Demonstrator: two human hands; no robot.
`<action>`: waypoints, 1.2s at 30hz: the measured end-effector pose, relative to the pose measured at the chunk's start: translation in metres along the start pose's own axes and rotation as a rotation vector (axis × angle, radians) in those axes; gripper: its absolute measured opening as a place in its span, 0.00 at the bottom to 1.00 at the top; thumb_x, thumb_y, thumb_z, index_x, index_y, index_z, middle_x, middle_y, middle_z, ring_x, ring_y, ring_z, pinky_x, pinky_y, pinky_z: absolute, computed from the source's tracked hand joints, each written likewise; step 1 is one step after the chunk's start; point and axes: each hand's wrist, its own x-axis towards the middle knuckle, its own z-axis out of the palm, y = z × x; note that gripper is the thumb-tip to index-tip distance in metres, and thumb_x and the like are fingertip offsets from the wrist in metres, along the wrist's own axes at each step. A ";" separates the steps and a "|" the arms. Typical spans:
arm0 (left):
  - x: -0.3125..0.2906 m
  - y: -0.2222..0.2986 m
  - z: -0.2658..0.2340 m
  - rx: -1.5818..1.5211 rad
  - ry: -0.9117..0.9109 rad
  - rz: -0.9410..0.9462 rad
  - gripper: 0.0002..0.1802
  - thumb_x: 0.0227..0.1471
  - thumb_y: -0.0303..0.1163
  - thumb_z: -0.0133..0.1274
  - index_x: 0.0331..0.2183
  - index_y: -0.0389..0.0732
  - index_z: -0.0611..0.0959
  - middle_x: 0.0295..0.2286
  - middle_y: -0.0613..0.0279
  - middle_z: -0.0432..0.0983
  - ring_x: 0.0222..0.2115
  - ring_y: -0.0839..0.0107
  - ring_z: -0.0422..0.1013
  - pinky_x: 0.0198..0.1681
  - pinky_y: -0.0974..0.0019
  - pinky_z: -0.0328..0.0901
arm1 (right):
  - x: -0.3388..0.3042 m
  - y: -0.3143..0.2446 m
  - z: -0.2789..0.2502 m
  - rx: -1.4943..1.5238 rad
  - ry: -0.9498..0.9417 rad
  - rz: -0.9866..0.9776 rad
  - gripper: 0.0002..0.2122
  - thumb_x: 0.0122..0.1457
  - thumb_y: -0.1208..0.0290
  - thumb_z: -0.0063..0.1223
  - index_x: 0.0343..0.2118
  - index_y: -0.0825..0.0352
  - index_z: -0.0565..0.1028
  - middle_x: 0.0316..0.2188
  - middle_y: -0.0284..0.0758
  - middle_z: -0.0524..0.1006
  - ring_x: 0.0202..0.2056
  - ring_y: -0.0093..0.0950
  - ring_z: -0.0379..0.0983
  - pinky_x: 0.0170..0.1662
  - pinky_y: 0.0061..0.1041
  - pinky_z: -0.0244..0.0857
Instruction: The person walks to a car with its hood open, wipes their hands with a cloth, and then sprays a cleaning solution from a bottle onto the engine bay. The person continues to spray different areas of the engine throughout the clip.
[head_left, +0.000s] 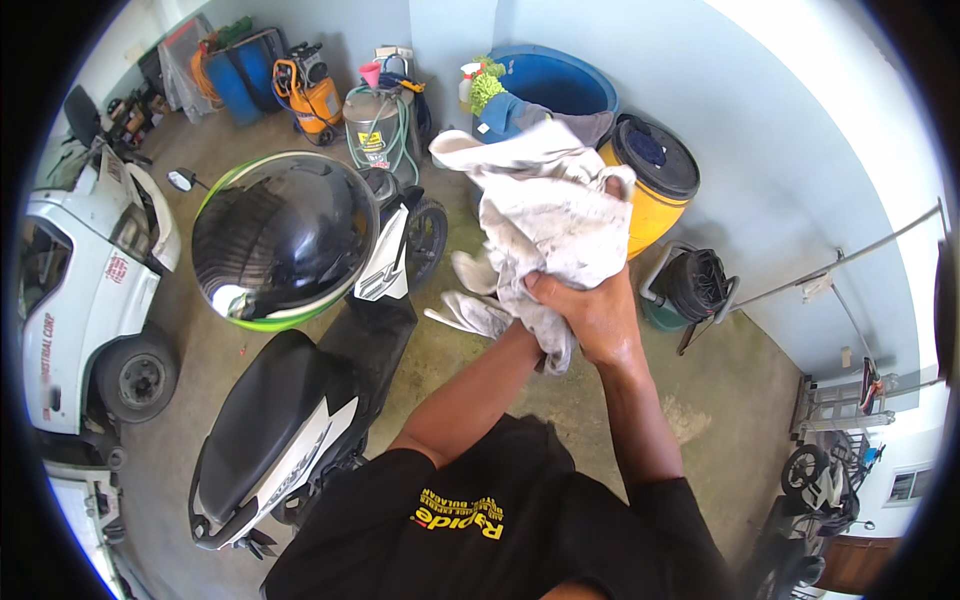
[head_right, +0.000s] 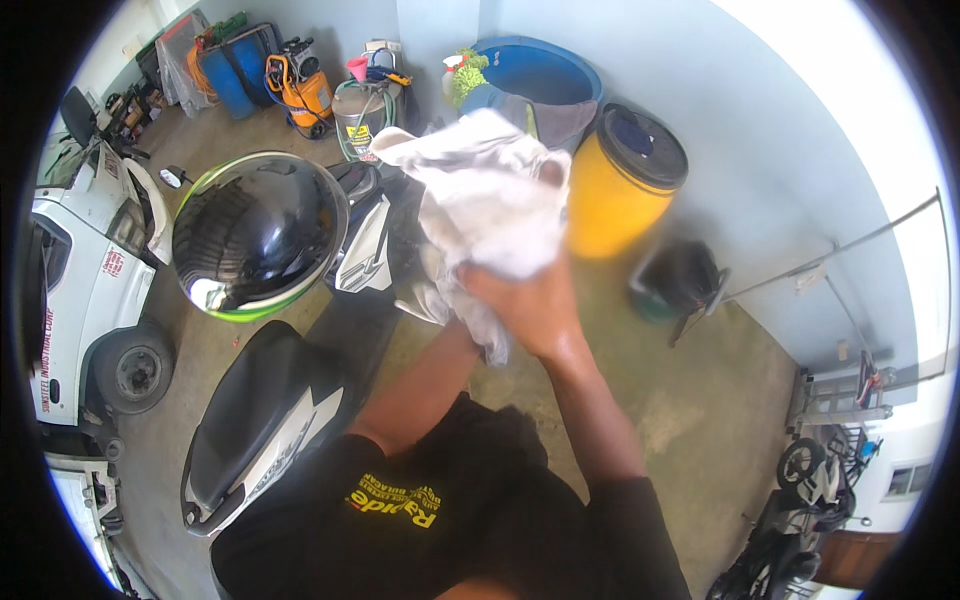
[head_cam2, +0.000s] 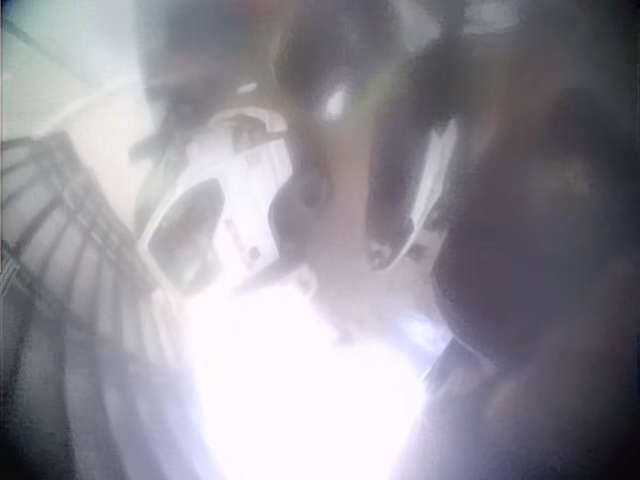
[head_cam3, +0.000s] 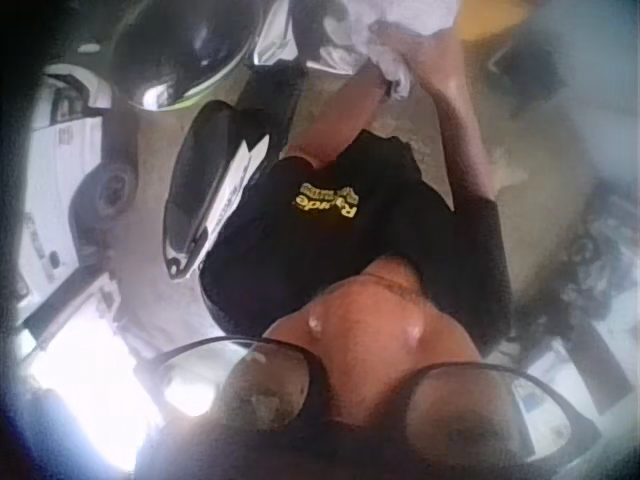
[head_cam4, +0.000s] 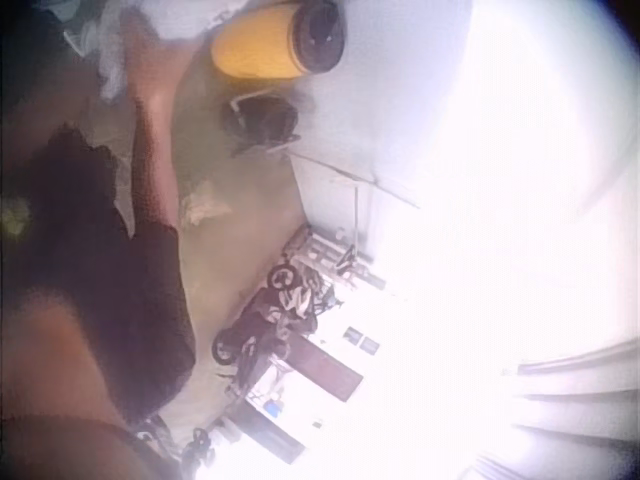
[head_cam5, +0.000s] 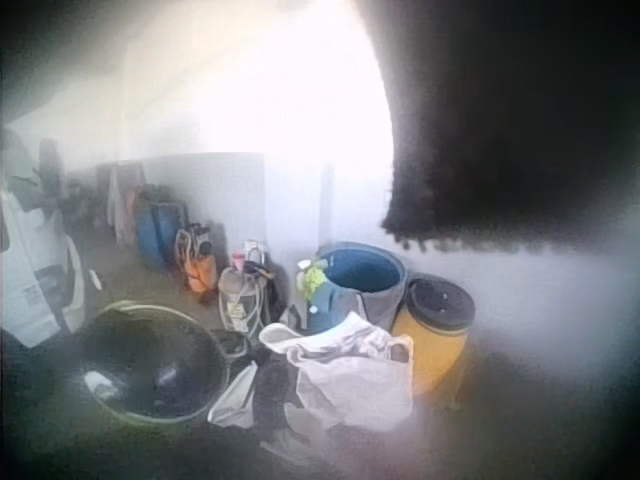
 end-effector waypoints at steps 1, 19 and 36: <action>0.017 -0.002 0.002 0.005 -0.008 0.027 0.44 0.72 0.52 0.52 0.78 0.41 0.61 0.75 0.46 0.58 0.76 0.47 0.54 0.80 0.42 0.46 | 0.020 0.000 -0.004 -0.019 0.048 0.007 0.23 0.60 0.74 0.73 0.58 0.73 0.80 0.54 0.40 0.84 0.53 0.30 0.80 0.60 0.35 0.74; 0.287 -0.182 -0.128 0.806 0.358 -0.123 0.41 0.67 0.49 0.57 0.73 0.42 0.68 0.69 0.47 0.67 0.69 0.47 0.63 0.73 0.45 0.57 | 0.373 0.189 0.005 -0.521 -0.548 -0.518 0.39 0.61 0.61 0.74 0.70 0.75 0.68 0.75 0.65 0.58 0.71 0.63 0.64 0.72 0.51 0.64; 0.253 -0.157 -0.109 1.156 0.325 -0.687 0.35 0.61 0.44 0.61 0.66 0.43 0.78 0.61 0.49 0.77 0.60 0.48 0.74 0.64 0.48 0.70 | 0.928 0.568 -0.030 -1.133 -0.682 -0.426 0.29 0.62 0.47 0.72 0.58 0.64 0.84 0.53 0.52 0.85 0.55 0.53 0.81 0.61 0.51 0.73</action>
